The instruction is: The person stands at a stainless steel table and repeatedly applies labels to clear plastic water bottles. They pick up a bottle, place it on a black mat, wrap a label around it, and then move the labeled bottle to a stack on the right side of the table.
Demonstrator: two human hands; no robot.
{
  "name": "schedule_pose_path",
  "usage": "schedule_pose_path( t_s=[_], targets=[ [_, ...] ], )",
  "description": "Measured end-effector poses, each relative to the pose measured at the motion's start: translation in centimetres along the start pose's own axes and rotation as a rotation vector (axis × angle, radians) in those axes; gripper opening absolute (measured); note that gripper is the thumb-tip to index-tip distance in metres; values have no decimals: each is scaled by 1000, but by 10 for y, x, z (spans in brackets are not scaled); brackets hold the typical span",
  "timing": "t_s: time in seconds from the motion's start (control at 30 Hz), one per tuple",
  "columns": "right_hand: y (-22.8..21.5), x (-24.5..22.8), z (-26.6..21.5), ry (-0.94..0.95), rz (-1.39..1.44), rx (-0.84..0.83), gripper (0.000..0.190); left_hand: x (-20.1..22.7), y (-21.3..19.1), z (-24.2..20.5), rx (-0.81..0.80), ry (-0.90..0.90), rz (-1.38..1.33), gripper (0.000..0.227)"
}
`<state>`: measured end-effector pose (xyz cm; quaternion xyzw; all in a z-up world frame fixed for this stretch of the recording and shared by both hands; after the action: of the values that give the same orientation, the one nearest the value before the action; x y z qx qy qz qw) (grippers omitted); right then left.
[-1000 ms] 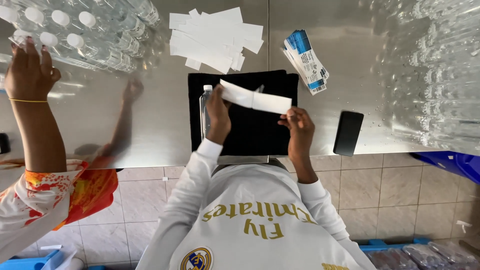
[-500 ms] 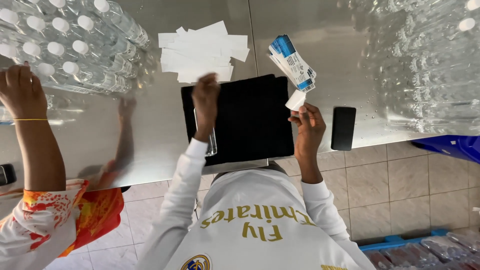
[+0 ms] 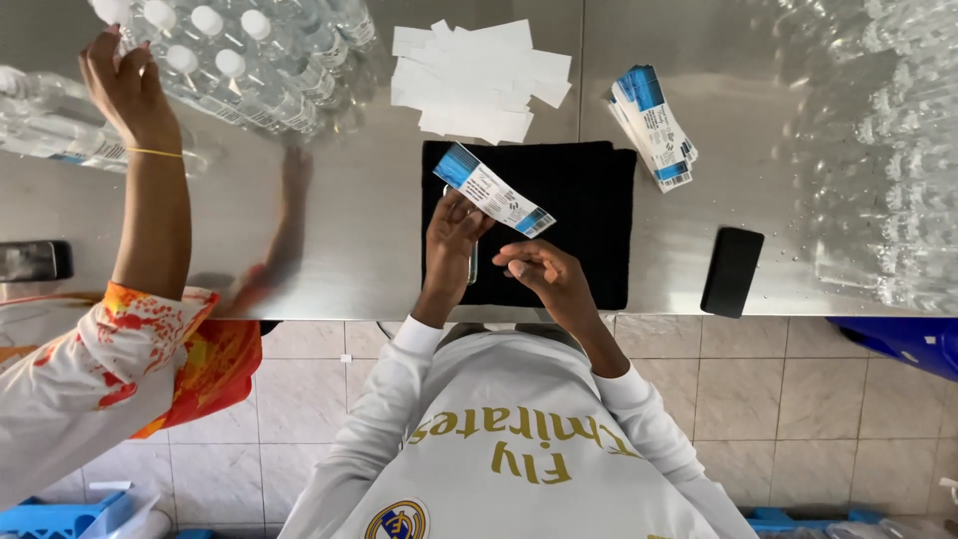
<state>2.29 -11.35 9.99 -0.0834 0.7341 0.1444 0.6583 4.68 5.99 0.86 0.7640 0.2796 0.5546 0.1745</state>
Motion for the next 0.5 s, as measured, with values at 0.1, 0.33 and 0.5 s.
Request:
schedule_pose_path(
  t_s=[0.1,0.33,0.5],
  targets=[
    [0,31,-6,129,-55,-10,34,18,-23,-6,37,40,-23,52],
    [-10,46,-15,48,-303,253,27,23,-45,-28,73,55,132,53],
    [-8,43,-5,61,-309,352,28,-12,-68,-21,127,-5,-45,43]
  ],
)
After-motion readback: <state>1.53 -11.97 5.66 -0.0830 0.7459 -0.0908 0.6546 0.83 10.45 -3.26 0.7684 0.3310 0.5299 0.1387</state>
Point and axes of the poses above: each hand's wrist, its own z-axis towards the middle knuckle, its own y-axis out of the palm, x = y × z, the point moved 3 cm from there along z, towards the middle knuckle, and after that the axes turned 6 degrees about -y, right-handed, at the moved point
